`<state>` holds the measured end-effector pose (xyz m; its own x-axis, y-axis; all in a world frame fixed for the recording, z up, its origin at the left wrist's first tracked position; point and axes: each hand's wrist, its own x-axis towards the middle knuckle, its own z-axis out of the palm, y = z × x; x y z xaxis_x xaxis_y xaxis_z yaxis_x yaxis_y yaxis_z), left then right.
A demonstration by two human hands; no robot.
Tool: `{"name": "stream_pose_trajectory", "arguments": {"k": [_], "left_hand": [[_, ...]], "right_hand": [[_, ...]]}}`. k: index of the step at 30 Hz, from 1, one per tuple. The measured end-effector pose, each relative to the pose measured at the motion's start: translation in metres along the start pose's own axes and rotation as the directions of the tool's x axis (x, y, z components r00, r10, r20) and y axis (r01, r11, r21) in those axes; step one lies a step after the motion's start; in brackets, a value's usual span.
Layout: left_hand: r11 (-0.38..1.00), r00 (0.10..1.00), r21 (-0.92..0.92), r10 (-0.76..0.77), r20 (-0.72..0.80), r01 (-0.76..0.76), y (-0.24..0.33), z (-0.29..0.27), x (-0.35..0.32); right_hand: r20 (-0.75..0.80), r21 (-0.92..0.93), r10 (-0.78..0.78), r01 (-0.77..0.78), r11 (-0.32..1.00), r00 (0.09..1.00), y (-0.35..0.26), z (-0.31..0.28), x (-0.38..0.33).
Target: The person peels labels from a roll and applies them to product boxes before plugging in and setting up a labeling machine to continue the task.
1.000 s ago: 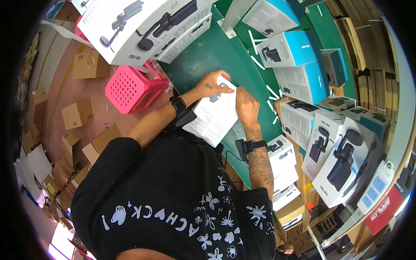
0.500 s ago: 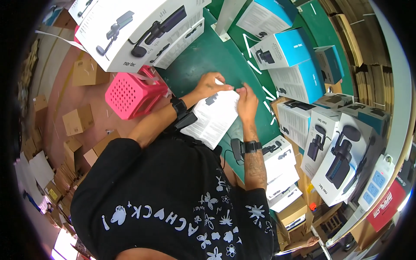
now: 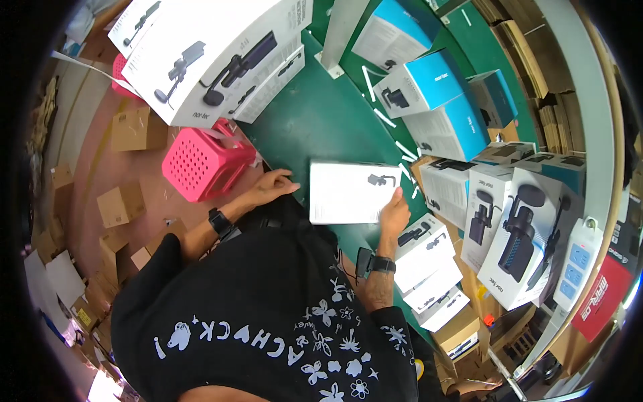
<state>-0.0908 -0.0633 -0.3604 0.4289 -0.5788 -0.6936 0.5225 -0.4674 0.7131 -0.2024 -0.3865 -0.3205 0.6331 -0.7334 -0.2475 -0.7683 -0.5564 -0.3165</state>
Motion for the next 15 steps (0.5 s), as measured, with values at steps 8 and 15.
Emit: {"name": "stream_pose_trajectory", "arguments": {"k": [8,15], "left_hand": [[0.863,0.837,0.261,0.492,-0.239,-0.432,0.044,0.018,0.037],[0.877,0.736,0.153,0.467,-0.49,-0.455,0.056,0.014,0.084]], "right_hand": [[0.436,0.666,0.112,-0.404,0.627,0.893,0.017,0.019,-0.065],[0.435,0.809,0.028,-0.404,0.428,0.9,-0.006,0.039,-0.098]]}}
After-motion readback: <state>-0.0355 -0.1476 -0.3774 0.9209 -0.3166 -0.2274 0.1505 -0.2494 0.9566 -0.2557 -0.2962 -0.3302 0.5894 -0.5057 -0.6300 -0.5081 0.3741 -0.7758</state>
